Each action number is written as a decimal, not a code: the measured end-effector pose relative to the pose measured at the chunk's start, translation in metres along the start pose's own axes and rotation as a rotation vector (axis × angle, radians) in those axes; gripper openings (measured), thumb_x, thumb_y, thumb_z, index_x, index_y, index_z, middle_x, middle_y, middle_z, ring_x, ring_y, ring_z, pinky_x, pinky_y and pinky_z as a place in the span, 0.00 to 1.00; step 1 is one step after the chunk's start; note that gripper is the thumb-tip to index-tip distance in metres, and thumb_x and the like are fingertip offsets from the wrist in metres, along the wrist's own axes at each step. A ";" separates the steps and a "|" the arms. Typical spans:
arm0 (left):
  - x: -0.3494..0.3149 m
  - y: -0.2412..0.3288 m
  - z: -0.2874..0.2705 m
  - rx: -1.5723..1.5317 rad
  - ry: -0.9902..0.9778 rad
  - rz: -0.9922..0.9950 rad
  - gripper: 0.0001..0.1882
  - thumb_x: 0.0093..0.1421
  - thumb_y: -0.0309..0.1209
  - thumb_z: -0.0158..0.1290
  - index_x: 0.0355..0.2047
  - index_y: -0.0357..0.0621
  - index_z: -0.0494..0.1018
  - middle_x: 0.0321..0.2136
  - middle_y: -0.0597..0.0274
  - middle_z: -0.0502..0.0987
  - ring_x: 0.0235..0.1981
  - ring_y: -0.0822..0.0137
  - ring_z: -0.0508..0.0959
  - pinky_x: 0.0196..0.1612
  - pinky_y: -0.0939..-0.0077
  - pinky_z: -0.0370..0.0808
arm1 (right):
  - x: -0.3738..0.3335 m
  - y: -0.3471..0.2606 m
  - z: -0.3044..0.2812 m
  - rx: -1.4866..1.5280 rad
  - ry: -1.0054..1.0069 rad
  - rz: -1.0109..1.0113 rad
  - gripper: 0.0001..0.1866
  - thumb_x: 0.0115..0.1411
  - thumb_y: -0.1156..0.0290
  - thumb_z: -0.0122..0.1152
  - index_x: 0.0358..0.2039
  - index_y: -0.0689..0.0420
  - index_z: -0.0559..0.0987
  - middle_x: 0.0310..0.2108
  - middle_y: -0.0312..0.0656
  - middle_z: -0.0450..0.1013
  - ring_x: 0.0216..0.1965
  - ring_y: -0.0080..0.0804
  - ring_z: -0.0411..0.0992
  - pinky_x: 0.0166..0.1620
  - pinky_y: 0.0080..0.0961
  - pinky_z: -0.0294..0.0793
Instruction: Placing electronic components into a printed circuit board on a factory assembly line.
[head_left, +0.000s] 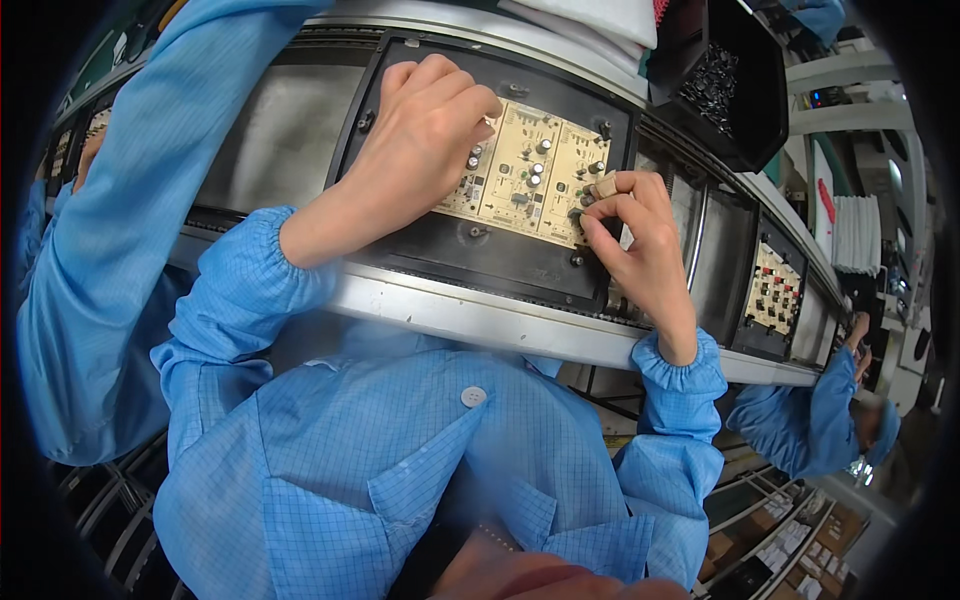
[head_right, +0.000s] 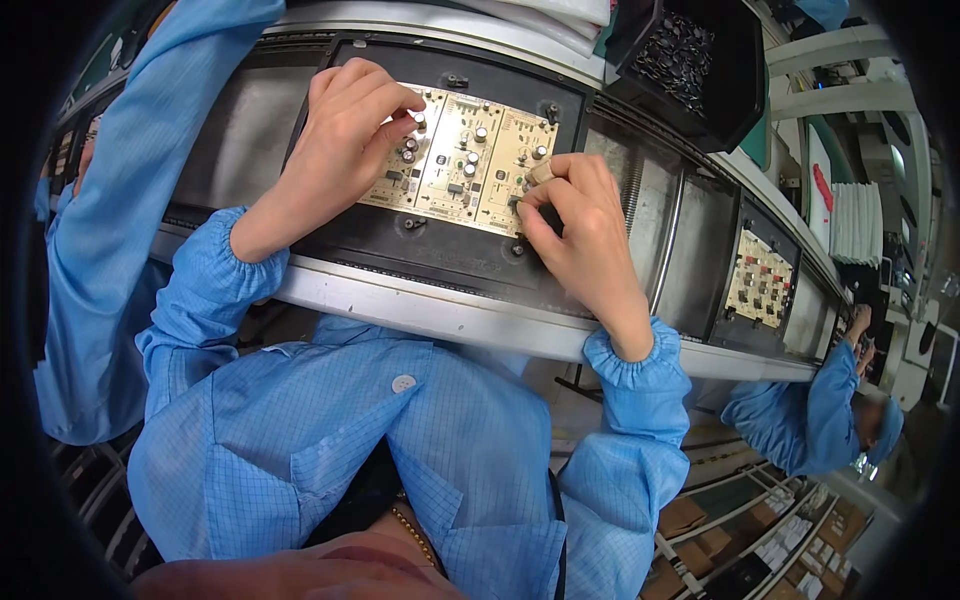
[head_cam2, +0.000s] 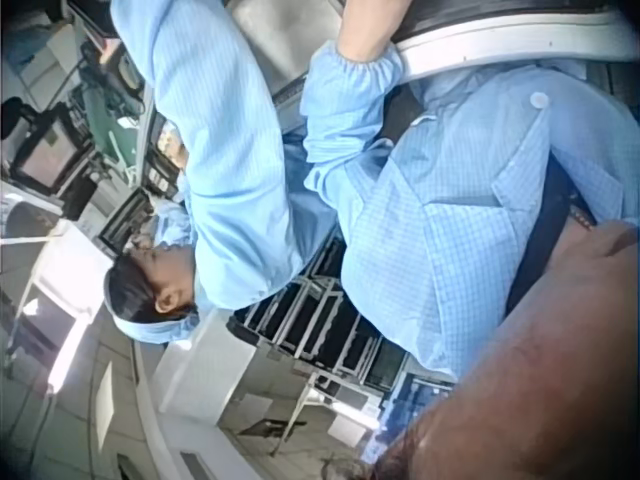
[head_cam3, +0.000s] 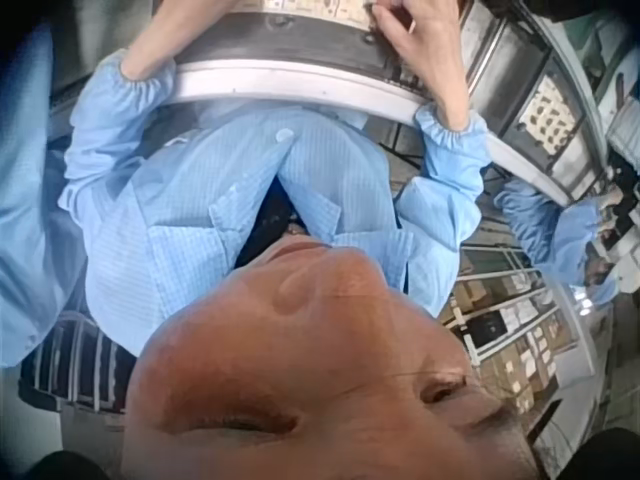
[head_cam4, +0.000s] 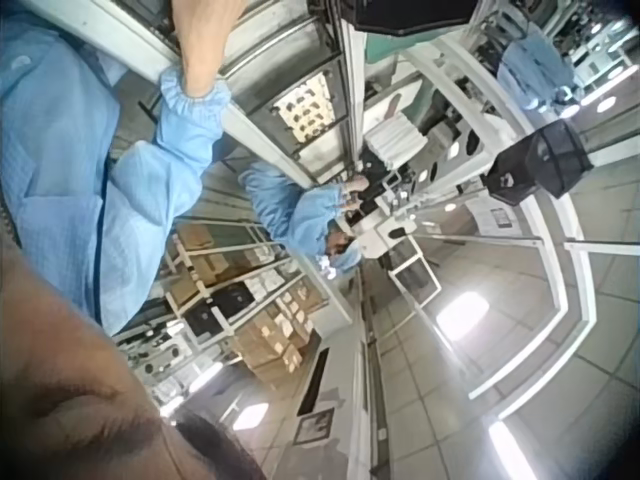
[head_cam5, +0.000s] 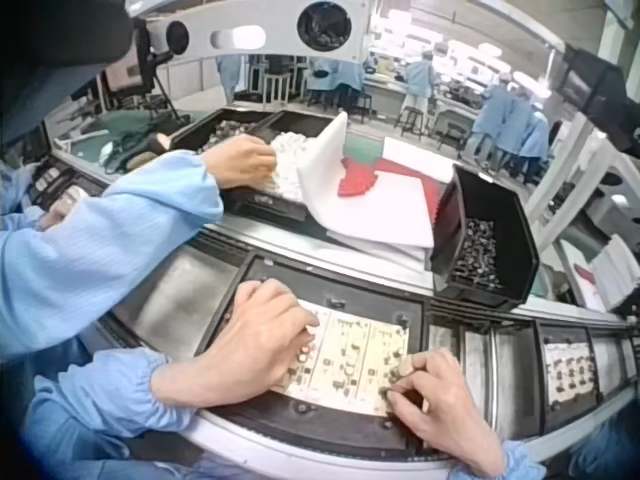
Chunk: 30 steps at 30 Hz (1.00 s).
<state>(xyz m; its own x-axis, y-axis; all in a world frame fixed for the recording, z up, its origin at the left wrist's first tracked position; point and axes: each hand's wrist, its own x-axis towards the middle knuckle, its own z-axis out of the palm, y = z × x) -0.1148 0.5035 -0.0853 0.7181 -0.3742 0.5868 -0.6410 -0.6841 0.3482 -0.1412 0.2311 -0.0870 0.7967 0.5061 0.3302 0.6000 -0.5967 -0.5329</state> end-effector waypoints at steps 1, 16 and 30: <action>-0.001 0.000 0.000 -0.018 0.006 -0.009 0.05 0.53 0.20 0.59 0.32 0.40 0.76 0.29 0.62 0.75 0.40 0.59 0.72 0.48 0.62 0.63 | -0.001 -0.002 0.001 -0.018 0.017 0.021 0.06 0.49 0.81 0.68 0.28 0.63 0.78 0.38 0.44 0.72 0.43 0.41 0.69 0.47 0.33 0.69; 0.001 -0.019 -0.013 -0.026 -0.074 0.028 0.04 0.54 0.22 0.59 0.32 0.42 0.79 0.28 0.64 0.77 0.39 0.60 0.73 0.47 0.64 0.64 | 0.029 0.012 -0.041 -0.298 0.030 -0.080 0.08 0.52 0.77 0.68 0.33 0.60 0.79 0.35 0.45 0.74 0.41 0.42 0.72 0.47 0.35 0.70; 0.055 -0.006 0.094 -0.275 -0.417 0.088 0.04 0.57 0.25 0.60 0.34 0.44 0.79 0.31 0.66 0.79 0.45 0.63 0.72 0.54 0.64 0.60 | 0.151 0.173 -0.043 -0.752 -0.006 0.329 0.18 0.57 0.58 0.66 0.45 0.52 0.82 0.45 0.48 0.79 0.51 0.47 0.76 0.52 0.54 0.69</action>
<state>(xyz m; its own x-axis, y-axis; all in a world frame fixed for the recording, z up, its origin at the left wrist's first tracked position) -0.0458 0.4284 -0.1235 0.6696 -0.6793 0.3003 -0.7111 -0.4698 0.5230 0.0864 0.1777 -0.0962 0.9415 0.2342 0.2425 0.2255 -0.9722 0.0634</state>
